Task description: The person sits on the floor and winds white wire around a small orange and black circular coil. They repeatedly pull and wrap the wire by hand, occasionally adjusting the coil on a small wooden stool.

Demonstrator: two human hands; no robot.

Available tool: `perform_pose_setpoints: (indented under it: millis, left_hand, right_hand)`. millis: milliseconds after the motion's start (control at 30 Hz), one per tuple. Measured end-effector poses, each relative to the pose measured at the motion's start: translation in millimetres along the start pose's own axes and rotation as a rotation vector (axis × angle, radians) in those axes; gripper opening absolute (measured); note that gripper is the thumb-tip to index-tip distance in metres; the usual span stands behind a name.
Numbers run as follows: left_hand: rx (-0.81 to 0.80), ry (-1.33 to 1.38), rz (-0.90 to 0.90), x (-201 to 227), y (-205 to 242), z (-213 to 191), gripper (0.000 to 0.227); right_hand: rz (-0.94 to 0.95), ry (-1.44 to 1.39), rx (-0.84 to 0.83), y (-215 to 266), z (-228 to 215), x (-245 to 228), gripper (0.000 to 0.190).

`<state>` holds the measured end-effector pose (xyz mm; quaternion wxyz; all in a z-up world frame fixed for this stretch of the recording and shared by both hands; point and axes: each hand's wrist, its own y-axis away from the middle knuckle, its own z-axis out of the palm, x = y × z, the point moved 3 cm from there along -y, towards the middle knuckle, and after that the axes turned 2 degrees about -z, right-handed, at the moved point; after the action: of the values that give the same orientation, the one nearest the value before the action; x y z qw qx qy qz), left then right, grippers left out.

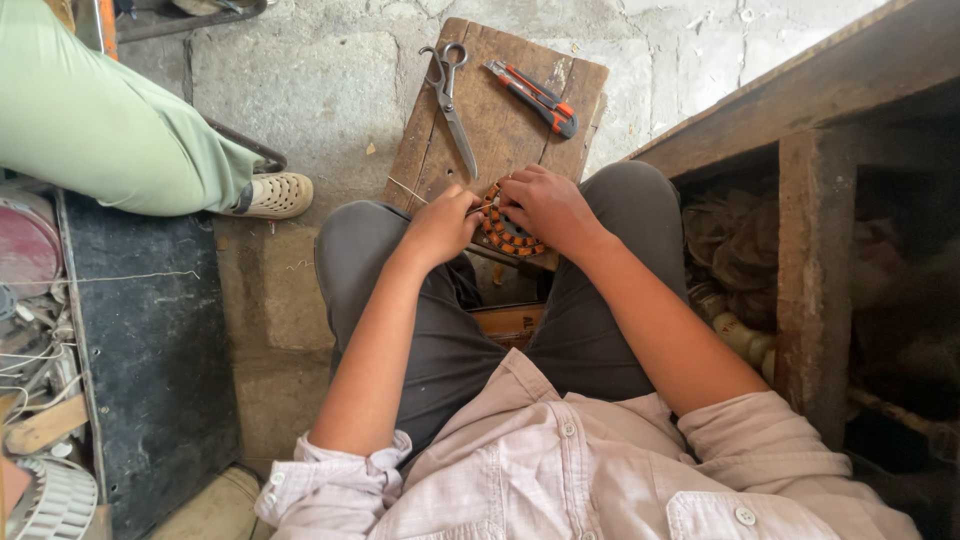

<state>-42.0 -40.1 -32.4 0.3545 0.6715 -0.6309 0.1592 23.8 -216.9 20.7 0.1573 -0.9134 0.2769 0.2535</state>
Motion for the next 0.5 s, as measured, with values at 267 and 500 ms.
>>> perform_pose_setpoints:
  millis: [267, 500]
  left_hand:
    - [0.02, -0.066, 0.069, 17, -2, -18, 0.028]
    - [-0.112, -0.047, 0.026, 16, -16, -15, 0.041]
  right_hand:
    - [0.003, 0.161, 0.11, -5, 11, -9, 0.012]
    - [0.015, -0.028, 0.082, -6, 1, -8, 0.021]
